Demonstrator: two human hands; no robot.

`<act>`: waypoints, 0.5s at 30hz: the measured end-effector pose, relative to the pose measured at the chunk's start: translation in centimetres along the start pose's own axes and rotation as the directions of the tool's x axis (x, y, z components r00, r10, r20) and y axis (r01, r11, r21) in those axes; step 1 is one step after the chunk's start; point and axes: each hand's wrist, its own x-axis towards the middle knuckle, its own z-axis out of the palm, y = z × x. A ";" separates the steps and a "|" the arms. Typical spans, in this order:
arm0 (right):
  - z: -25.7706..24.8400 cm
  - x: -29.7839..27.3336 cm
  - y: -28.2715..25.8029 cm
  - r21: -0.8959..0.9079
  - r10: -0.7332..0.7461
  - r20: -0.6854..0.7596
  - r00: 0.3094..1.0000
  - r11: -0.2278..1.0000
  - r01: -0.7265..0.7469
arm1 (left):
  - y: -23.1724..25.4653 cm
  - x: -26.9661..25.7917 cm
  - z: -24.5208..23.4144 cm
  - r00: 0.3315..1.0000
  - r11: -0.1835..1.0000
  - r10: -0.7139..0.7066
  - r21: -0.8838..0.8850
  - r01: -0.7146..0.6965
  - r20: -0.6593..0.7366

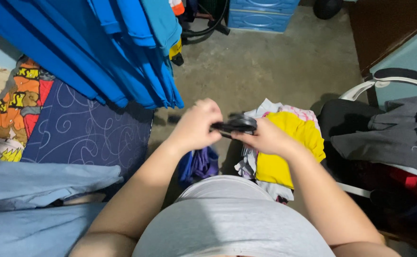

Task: Remove clothes from hangers and fold them on a desk.

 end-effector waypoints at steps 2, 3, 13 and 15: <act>1.6 0.2 1.9 0.089 0.064 -0.060 0.996 0.994 -0.058 | 0.9 -0.1 -1.8 0.951 0.996 0.035 0.092 -0.007 -0.306; 2.5 0.3 2.9 0.184 0.133 -0.109 0.985 0.977 -0.112 | 1.3 -0.1 -2.7 0.812 0.984 0.093 0.179 0.015 -0.576; 4.6 0.3 2.2 0.187 -0.070 -0.274 0.959 0.975 0.124 | -3.3 -3.1 5.8 0.849 0.850 -0.446 -0.431 0.302 -0.285; 4.6 0.5 2.4 0.147 0.045 -0.223 0.974 0.989 -0.012 | -3.8 -3.0 5.8 0.882 0.726 -0.462 -0.613 0.311 -0.099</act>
